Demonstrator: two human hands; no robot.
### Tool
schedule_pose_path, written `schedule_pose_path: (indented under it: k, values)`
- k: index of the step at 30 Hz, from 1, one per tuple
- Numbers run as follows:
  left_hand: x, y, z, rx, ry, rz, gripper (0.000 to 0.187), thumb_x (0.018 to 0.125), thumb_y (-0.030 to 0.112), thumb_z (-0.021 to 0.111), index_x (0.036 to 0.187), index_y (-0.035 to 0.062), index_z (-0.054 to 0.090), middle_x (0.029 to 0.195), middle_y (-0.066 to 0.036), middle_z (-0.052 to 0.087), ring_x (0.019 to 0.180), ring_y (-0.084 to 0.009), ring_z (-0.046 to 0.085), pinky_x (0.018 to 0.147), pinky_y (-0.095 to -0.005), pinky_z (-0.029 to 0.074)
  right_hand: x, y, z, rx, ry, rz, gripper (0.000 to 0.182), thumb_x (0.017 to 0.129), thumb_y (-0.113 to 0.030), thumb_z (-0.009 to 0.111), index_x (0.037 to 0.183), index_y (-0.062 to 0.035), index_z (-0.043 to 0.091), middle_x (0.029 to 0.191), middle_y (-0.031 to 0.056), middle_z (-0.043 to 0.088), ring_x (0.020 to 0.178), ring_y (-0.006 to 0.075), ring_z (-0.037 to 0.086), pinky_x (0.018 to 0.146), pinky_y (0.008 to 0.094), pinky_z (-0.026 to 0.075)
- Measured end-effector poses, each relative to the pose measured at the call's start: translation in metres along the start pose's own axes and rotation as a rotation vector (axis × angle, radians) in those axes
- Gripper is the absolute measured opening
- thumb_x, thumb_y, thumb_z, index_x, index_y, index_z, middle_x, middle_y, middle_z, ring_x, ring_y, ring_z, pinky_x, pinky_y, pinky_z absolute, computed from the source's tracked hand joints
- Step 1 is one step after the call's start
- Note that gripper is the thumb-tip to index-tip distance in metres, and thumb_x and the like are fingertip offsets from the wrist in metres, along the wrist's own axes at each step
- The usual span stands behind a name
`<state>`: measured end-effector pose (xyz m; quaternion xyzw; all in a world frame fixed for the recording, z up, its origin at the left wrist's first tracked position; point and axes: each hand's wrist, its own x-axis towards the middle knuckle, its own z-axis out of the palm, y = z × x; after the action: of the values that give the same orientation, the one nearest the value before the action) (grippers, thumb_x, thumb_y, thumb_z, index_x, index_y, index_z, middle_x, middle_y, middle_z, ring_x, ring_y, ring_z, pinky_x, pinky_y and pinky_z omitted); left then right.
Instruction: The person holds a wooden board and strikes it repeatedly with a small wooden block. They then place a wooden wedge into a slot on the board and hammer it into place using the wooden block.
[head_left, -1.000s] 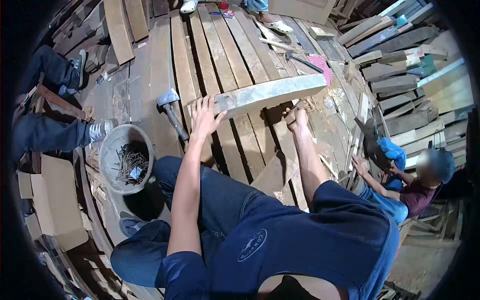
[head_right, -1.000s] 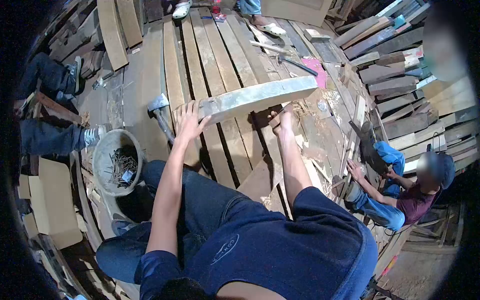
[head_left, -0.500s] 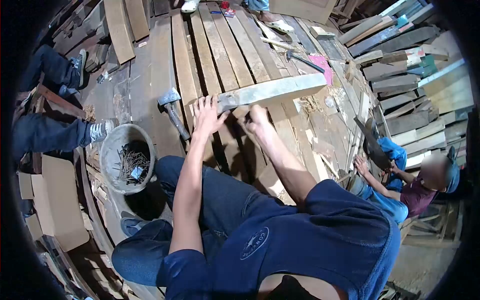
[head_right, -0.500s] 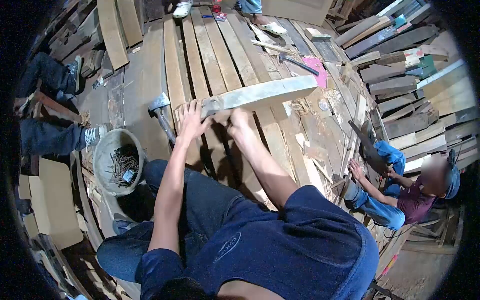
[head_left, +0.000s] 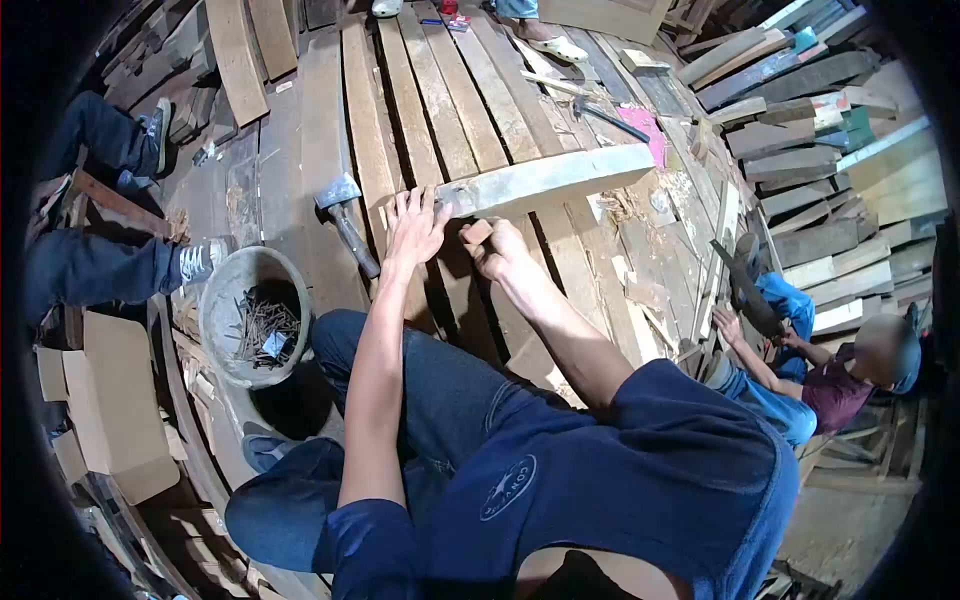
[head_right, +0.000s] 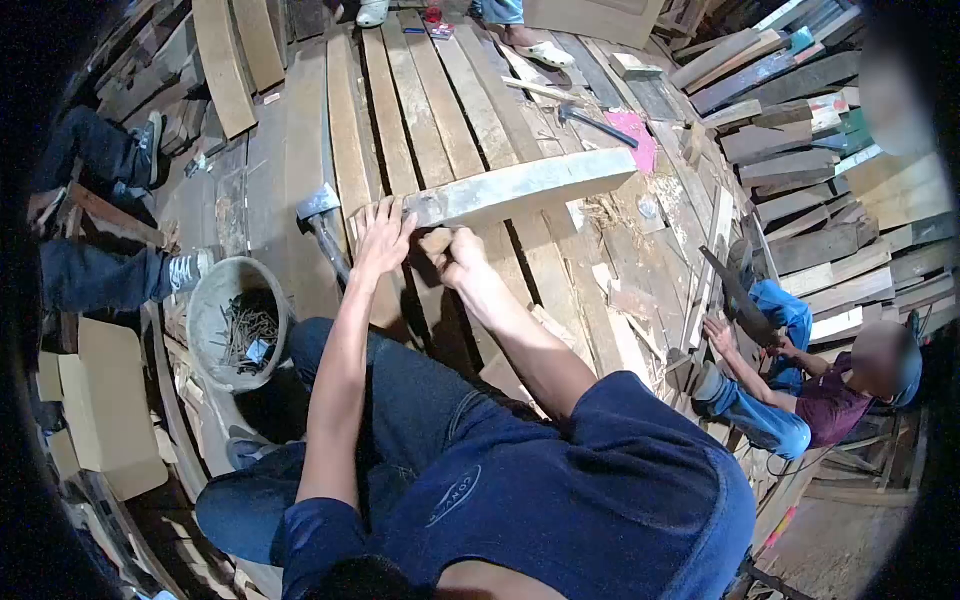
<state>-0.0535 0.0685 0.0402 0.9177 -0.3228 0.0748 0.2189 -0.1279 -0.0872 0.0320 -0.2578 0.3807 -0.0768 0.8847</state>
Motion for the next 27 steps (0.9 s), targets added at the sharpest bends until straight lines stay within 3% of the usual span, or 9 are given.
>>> schedule_pose_path:
  k: [7, 8, 9, 11, 14, 20, 23, 25, 27]
  values:
    - [0.001, -0.005, 0.003, -0.016, 0.003, -0.017, 0.054, 0.105, 0.043, 0.042, 0.142, 0.0047, 0.053, 0.142, -0.016, 0.052, 0.130, -0.0375, 0.045, 0.113, -0.0558, 0.029, 0.018, -0.089, 0.007, 0.125, 0.210, -0.285, 0.034, 0.101, -0.014, 0.031, 0.100, -0.0021, 0.063, 0.091, 0.0146, 0.069, 0.075, 0.0248, 0.067, 0.058, 0.0392, 0.054]
    - [0.001, -0.003, 0.003, -0.007, -0.004, -0.026, 0.055, 0.105, 0.044, 0.042, 0.142, 0.0048, 0.053, 0.142, -0.016, 0.052, 0.130, -0.0374, 0.045, 0.113, -0.0558, 0.029, 0.026, -0.068, 0.001, 0.038, -0.019, -0.338, 0.038, 0.106, -0.019, 0.028, 0.103, -0.0025, 0.062, 0.092, 0.0148, 0.069, 0.078, 0.0237, 0.068, 0.060, 0.0390, 0.055]
    - [-0.001, -0.002, 0.003, 0.000, -0.007, -0.024, 0.055, 0.105, 0.045, 0.041, 0.142, 0.0046, 0.052, 0.142, -0.016, 0.052, 0.130, -0.0374, 0.044, 0.113, -0.0557, 0.029, 0.012, -0.052, 0.006, 0.039, 0.030, -0.360, 0.022, 0.105, -0.015, 0.042, 0.104, -0.0072, 0.062, 0.091, 0.0086, 0.070, 0.075, 0.0214, 0.069, 0.065, 0.0323, 0.059]
    - [0.000, -0.002, 0.003, 0.014, -0.007, -0.016, 0.057, 0.106, 0.045, 0.041, 0.143, 0.0043, 0.051, 0.142, -0.016, 0.052, 0.131, -0.0375, 0.044, 0.114, -0.0556, 0.028, -0.041, -0.020, 0.019, -0.065, 0.027, -0.165, 0.035, 0.109, -0.028, 0.033, 0.100, -0.0055, 0.059, 0.083, 0.0127, 0.064, 0.070, 0.0241, 0.063, 0.062, 0.0394, 0.055]
    - [0.001, -0.003, 0.002, -0.028, -0.011, -0.013, 0.060, 0.104, 0.047, 0.043, 0.144, 0.0023, 0.051, 0.142, -0.019, 0.052, 0.133, -0.0389, 0.044, 0.116, -0.0568, 0.026, 0.018, -0.042, -0.055, 0.139, -0.315, 0.242, 0.018, 0.101, -0.011, 0.049, 0.083, -0.0070, 0.051, 0.069, 0.0077, 0.053, 0.058, 0.0200, 0.054, 0.060, 0.0355, 0.055]
    - [0.000, -0.001, 0.000, -0.036, -0.009, -0.013, 0.064, 0.103, 0.049, 0.045, 0.144, -0.0004, 0.051, 0.143, -0.020, 0.052, 0.133, -0.0389, 0.043, 0.116, -0.0565, 0.025, -0.002, -0.106, -0.019, 0.088, 0.157, -0.238, 0.031, 0.105, -0.021, 0.035, 0.103, -0.0066, 0.062, 0.093, 0.0084, 0.068, 0.067, 0.0186, 0.064, 0.049, 0.0275, 0.053]
    - [-0.001, 0.001, -0.002, -0.014, -0.029, -0.004, 0.064, 0.103, 0.048, 0.046, 0.143, -0.0015, 0.052, 0.143, -0.021, 0.051, 0.134, -0.0387, 0.043, 0.116, -0.0550, 0.025, 0.017, -0.125, -0.047, -0.077, 0.039, -0.120, 0.023, 0.104, -0.018, 0.041, 0.103, -0.0058, 0.060, 0.090, 0.0089, 0.066, 0.070, 0.0208, 0.065, 0.051, 0.0314, 0.056]
    - [-0.002, 0.000, -0.002, 0.002, -0.037, -0.007, 0.064, 0.103, 0.048, 0.047, 0.143, -0.0017, 0.052, 0.144, -0.021, 0.051, 0.134, -0.0386, 0.043, 0.116, -0.0548, 0.025, 0.014, -0.183, -0.047, 0.536, 0.069, 0.125, 0.015, 0.100, -0.012, 0.048, 0.101, -0.0045, 0.061, 0.086, 0.0114, 0.066, 0.063, 0.0260, 0.063, 0.049, 0.0332, 0.055]
    - [-0.004, -0.002, 0.005, 0.017, 0.004, 0.015, 0.065, 0.103, 0.049, 0.046, 0.143, -0.0021, 0.052, 0.146, -0.021, 0.049, 0.133, -0.0401, 0.043, 0.115, -0.0571, 0.026, 0.048, -0.217, -0.080, 0.139, 0.115, -0.264, 0.020, 0.098, -0.016, 0.046, 0.103, -0.0051, 0.063, 0.089, 0.0118, 0.067, 0.070, 0.0260, 0.066, 0.046, 0.0340, 0.052]
